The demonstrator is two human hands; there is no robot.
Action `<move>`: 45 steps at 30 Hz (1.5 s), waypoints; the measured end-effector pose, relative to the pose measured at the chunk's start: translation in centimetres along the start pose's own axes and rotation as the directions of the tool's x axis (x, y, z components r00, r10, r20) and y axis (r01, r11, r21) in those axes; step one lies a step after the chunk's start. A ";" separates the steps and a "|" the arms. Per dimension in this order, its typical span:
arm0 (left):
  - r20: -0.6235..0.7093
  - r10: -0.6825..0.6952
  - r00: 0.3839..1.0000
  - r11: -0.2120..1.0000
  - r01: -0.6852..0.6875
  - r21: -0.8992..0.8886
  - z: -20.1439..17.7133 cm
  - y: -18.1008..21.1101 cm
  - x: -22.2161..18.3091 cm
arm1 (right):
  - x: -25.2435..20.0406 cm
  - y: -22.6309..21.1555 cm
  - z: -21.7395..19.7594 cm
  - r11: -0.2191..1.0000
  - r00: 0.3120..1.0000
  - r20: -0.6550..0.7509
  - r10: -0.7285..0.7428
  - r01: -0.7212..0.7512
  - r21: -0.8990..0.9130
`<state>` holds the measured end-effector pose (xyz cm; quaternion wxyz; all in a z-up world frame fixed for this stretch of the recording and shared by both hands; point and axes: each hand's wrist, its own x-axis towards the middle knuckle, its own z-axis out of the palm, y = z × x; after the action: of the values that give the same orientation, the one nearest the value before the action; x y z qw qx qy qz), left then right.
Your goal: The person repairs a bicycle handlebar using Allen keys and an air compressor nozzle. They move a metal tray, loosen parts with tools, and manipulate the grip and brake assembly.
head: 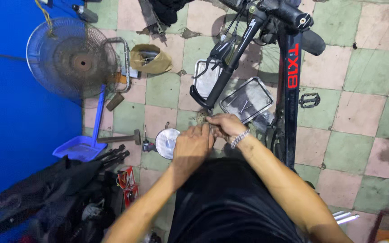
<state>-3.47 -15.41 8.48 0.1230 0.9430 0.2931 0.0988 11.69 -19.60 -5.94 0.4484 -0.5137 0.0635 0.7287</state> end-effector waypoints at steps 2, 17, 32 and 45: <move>0.068 -0.052 0.996 0.997 0.056 -0.049 0.7 -0.4 0.5 | 0.4 0.3 -0.2 0.999 1.000 -0.009 -0.005 0.005 -0.052; 0.568 -0.589 0.575 -0.336 0.464 -0.819 7.1 0.5 -5.0 | 0.7 1.5 -0.8 0.982 0.997 0.055 0.049 -0.058 0.178; 0.050 -0.398 0.916 0.898 0.400 -0.185 1.9 1.1 -2.2 | 1.6 1.7 -0.6 0.988 1.000 -0.008 0.015 -0.014 0.155; 0.007 -0.111 0.994 0.974 0.110 -0.197 -0.5 1.1 0.3 | 4.6 3.3 -2.9 0.984 0.988 0.148 -0.036 0.009 0.180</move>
<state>-2.77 -16.04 9.30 0.2202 0.9083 0.3340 0.1224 11.02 -20.44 -12.16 0.5047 -0.4153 0.0887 0.7516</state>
